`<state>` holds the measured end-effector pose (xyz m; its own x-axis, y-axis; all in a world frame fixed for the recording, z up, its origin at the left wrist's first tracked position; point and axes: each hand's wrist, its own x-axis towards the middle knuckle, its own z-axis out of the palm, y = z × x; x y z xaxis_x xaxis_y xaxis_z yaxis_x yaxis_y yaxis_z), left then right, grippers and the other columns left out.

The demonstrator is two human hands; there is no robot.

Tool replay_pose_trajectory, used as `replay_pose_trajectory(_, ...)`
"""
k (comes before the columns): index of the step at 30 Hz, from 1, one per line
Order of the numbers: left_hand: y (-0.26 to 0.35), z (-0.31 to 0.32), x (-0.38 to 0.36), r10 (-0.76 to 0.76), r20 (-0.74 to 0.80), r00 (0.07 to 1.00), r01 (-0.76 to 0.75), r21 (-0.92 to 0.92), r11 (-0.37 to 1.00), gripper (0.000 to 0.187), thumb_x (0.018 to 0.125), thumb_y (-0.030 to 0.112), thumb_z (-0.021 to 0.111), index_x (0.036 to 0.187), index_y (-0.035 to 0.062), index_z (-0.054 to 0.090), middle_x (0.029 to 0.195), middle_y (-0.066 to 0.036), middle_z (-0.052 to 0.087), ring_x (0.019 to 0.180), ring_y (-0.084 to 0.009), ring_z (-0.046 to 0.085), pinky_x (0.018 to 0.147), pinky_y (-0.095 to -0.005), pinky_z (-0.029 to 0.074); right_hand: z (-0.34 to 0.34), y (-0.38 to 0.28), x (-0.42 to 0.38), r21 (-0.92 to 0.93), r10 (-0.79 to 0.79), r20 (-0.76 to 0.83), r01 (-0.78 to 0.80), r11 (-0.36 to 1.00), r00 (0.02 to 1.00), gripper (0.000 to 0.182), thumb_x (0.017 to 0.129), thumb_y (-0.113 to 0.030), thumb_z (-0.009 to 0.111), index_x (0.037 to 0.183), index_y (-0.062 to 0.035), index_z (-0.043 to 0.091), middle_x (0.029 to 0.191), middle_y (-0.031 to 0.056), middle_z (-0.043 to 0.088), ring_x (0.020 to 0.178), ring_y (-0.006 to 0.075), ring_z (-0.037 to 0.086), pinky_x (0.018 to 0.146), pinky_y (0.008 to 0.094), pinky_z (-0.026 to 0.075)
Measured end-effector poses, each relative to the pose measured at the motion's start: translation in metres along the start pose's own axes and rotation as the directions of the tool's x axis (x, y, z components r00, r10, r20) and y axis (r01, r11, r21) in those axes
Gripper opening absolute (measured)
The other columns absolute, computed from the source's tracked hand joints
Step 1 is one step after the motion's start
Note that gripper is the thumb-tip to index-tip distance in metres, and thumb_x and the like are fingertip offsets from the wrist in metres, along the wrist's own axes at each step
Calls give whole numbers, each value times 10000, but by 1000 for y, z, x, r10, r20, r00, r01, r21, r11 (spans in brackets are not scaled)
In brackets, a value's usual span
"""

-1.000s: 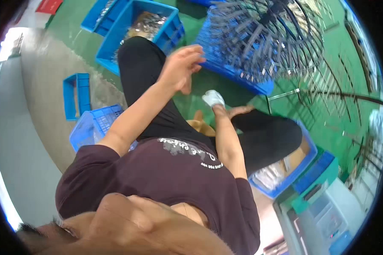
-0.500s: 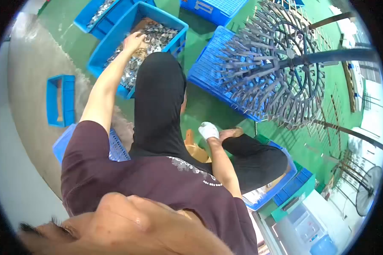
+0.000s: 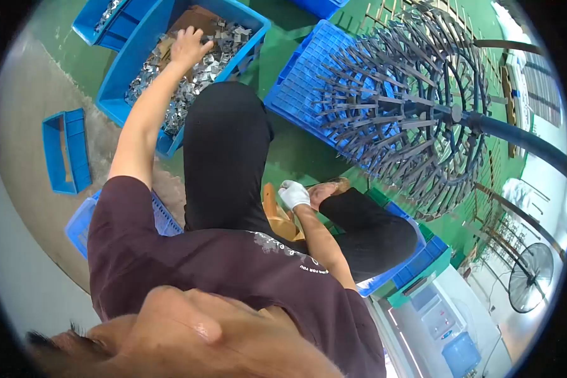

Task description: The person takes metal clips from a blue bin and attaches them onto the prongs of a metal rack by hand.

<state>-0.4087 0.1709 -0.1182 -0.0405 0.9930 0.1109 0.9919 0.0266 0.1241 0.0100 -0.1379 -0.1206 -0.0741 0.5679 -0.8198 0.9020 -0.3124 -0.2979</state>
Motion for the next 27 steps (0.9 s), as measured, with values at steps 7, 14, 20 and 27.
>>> replay_pose_trajectory(7,-14,6,-37,-174,-127,976,171,-37,985,478,860,543,565,1088,123,588,1163,-70,566,1122,-328,502,900,-469,441,8,11,6,52,-45,-6,45,998,999,282,802,-262,575,988,-89,696,992,183,681,965,360,646,853,411,503)
replay_pose_trajectory(14,4,-5,-41,-126,41,991,130,-93,987,430,898,507,550,1158,167,589,1133,-90,597,1060,-316,568,867,-446,465,8,14,7,75,-51,-21,52,996,998,296,801,-260,575,1008,-92,704,1017,168,687,974,344,650,873,393,503)
replay_pose_trajectory(20,-28,6,-44,-490,24,871,418,-561,715,398,805,452,716,946,80,732,881,-105,720,816,-198,671,761,-328,488,-1,11,-1,79,-64,-78,70,994,995,273,813,-242,571,972,-53,687,951,182,690,913,344,657,825,387,496)
replay_pose_trajectory(27,-77,-14,-60,-434,513,741,639,-737,219,241,855,237,660,959,26,716,885,-66,707,758,-153,637,693,-315,515,-2,20,9,126,-95,-184,119,985,978,225,773,-219,575,894,-55,671,881,185,669,838,329,651,777,380,498)
